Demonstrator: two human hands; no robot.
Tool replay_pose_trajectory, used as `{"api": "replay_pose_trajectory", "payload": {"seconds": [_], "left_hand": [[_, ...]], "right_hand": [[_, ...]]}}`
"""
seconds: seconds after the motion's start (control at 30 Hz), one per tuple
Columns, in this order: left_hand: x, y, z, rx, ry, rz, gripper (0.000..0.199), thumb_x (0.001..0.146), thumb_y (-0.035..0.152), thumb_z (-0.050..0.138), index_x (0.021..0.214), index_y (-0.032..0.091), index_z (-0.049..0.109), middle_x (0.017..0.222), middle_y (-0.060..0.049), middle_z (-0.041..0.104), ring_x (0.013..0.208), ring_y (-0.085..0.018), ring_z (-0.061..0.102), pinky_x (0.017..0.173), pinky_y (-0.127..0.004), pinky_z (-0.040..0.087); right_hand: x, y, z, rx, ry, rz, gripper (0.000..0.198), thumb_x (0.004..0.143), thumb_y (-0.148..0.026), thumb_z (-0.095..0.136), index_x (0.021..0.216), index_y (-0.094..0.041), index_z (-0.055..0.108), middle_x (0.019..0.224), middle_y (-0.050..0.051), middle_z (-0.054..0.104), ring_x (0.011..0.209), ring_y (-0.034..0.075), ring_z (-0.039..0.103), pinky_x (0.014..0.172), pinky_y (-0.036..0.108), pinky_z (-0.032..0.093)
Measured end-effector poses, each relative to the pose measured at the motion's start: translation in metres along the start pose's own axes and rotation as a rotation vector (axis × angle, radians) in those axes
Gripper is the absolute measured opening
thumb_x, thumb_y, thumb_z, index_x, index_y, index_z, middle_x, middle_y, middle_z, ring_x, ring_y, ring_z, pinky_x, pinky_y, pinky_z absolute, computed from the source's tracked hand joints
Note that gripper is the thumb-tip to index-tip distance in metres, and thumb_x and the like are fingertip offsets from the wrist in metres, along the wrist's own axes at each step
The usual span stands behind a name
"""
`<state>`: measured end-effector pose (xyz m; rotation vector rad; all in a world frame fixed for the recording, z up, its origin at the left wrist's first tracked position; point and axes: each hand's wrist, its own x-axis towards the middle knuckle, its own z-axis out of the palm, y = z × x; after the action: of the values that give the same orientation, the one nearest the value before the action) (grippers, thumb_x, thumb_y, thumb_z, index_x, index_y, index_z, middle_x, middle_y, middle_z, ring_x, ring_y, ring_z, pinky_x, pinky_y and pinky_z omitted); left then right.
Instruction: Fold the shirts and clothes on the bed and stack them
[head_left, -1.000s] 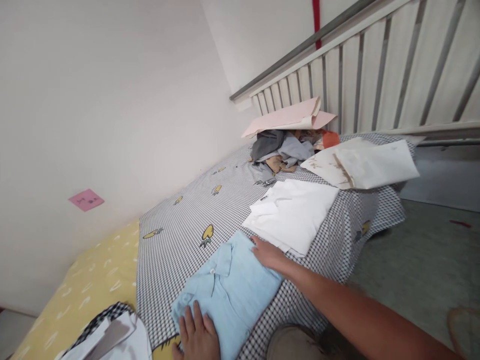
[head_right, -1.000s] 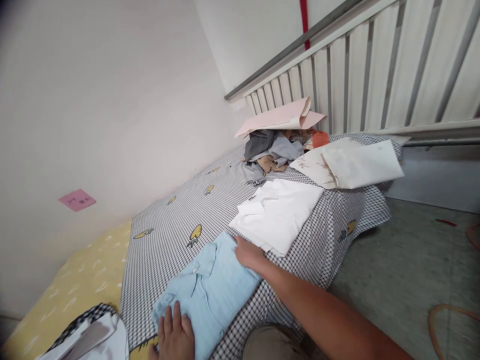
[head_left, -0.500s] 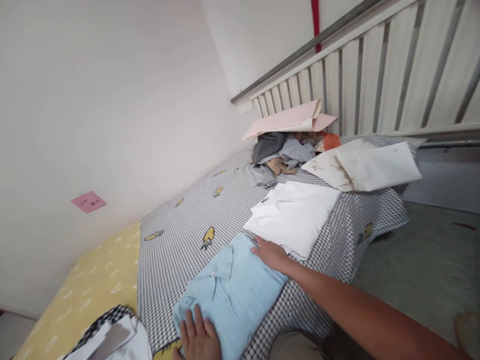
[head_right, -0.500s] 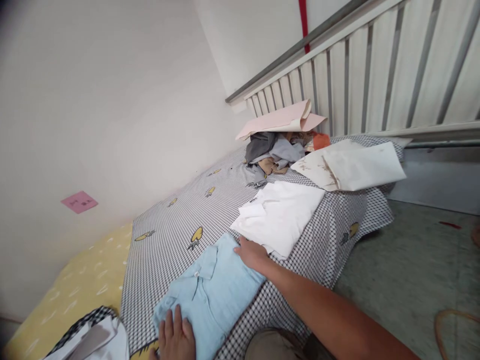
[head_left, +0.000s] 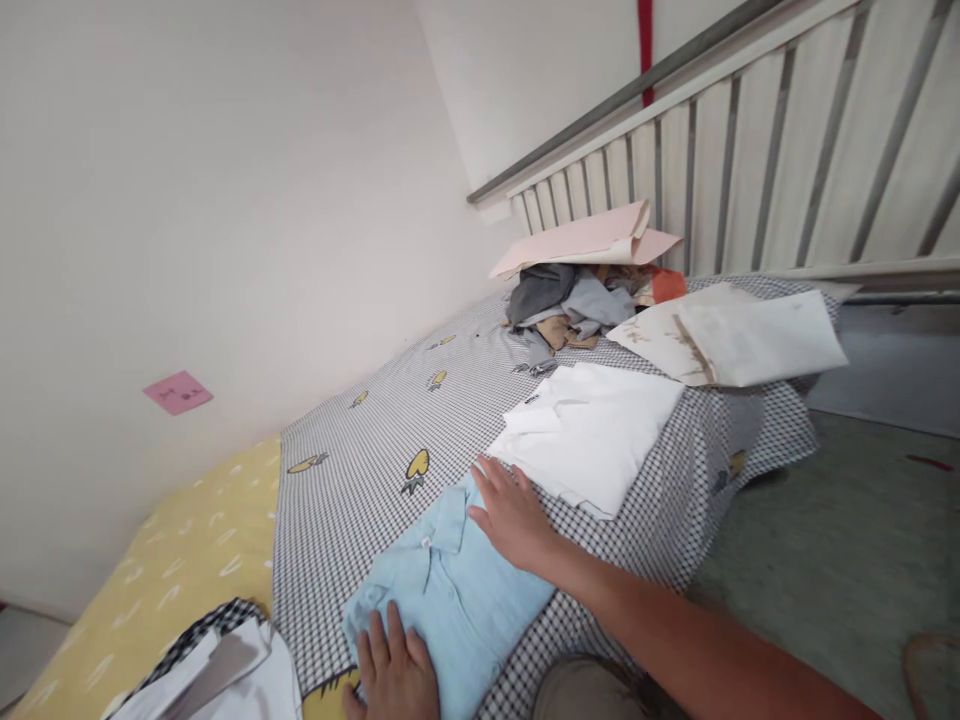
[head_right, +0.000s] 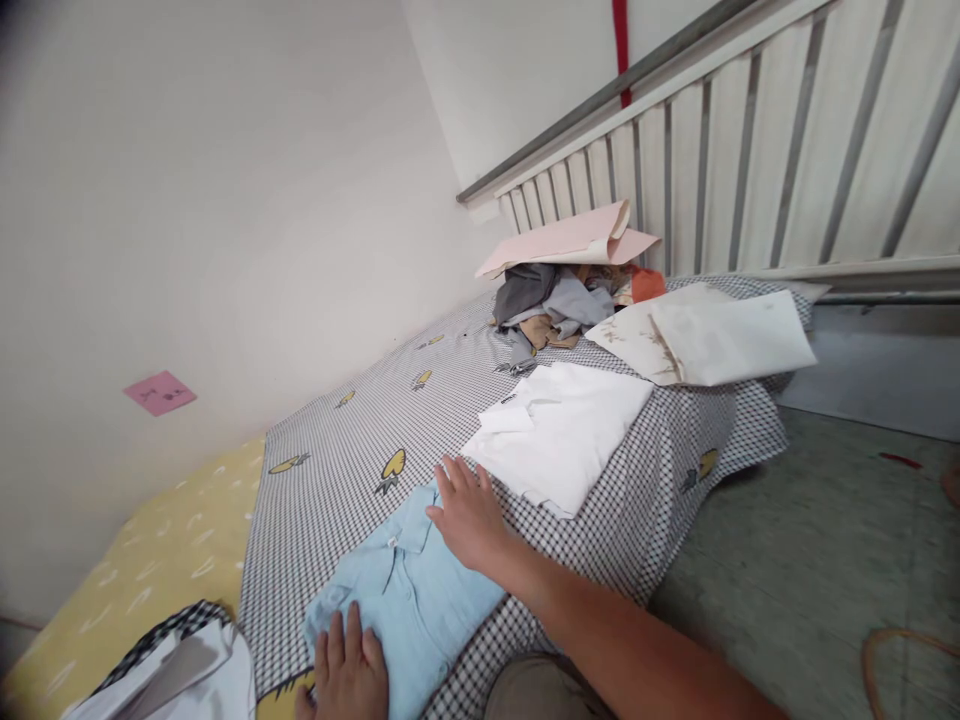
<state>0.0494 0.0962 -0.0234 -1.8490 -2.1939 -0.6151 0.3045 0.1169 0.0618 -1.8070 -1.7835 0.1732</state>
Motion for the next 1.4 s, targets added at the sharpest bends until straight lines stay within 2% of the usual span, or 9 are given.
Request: {"api": "replay_pose_trajectory", "payload": {"seconds": [0.1,0.17,0.3,0.5,0.73,1.03,1.4], "left_hand": [[0.000,0.000,0.001,0.034,0.020,0.008,0.058,0.104,0.038,0.018,0.146,0.020,0.055,0.154,-0.011,0.054,0.143,-0.033,0.048,0.116,-0.067,0.034],[-0.002,0.001,-0.001,0.064,0.024,0.025,0.056,0.104,0.035,0.020,0.145,0.020,0.056,0.153,-0.011,0.055,0.143,-0.032,0.049,0.115,-0.065,0.036],[-0.006,0.004,-0.009,0.160,0.048,0.099,0.055,0.104,0.031,0.023,0.145,0.018,0.056,0.154,-0.012,0.053,0.143,-0.032,0.048,0.113,-0.064,0.038],[-0.016,0.009,-0.023,0.262,0.037,0.158,0.052,0.104,0.027,0.025,0.146,0.016,0.055,0.155,-0.013,0.052,0.144,-0.033,0.046,0.112,-0.062,0.042],[-0.019,0.012,-0.025,0.268,0.032,0.142,0.050,0.104,0.026,0.029,0.148,0.017,0.052,0.156,-0.014,0.050,0.145,-0.034,0.045,0.114,-0.061,0.039],[-0.021,0.015,-0.029,0.211,-0.005,0.102,0.050,0.104,0.026,0.030,0.148,0.018,0.053,0.157,-0.015,0.049,0.147,-0.034,0.042,0.118,-0.063,0.034],[-0.020,0.016,-0.032,0.236,0.024,0.139,0.053,0.105,0.028,0.025,0.148,0.016,0.052,0.156,-0.013,0.051,0.145,-0.035,0.044,0.114,-0.061,0.037]], "right_hand": [[0.007,0.016,0.026,-0.010,-0.195,0.062,0.067,0.104,-0.049,0.032,0.161,-0.015,0.033,0.168,0.015,0.026,0.157,0.031,0.021,0.125,0.056,0.013],[0.009,0.030,0.039,-0.046,-0.247,0.084,0.071,0.104,-0.053,0.030,0.161,-0.013,0.032,0.169,0.015,0.024,0.157,0.030,0.018,0.126,0.056,0.011],[0.008,0.043,0.049,-0.091,-0.237,0.062,0.074,0.104,-0.056,0.025,0.162,-0.010,0.028,0.170,0.014,0.020,0.158,0.028,0.016,0.126,0.053,0.010],[0.005,0.041,0.053,-0.148,-0.226,0.058,0.072,0.104,-0.055,0.027,0.162,-0.012,0.031,0.170,0.014,0.023,0.158,0.028,0.017,0.126,0.053,0.010],[0.002,0.043,0.058,-0.192,-0.193,0.036,0.069,0.104,-0.053,0.027,0.160,-0.014,0.035,0.169,0.014,0.027,0.156,0.030,0.021,0.125,0.054,0.010],[0.002,0.043,0.059,-0.249,-0.219,0.057,0.069,0.105,-0.052,0.024,0.162,-0.015,0.031,0.170,0.011,0.026,0.157,0.028,0.020,0.125,0.054,0.011],[0.002,0.038,0.051,-0.229,-0.195,0.042,0.068,0.105,-0.054,0.026,0.161,-0.016,0.033,0.169,0.011,0.028,0.156,0.030,0.022,0.125,0.054,0.011]]}}
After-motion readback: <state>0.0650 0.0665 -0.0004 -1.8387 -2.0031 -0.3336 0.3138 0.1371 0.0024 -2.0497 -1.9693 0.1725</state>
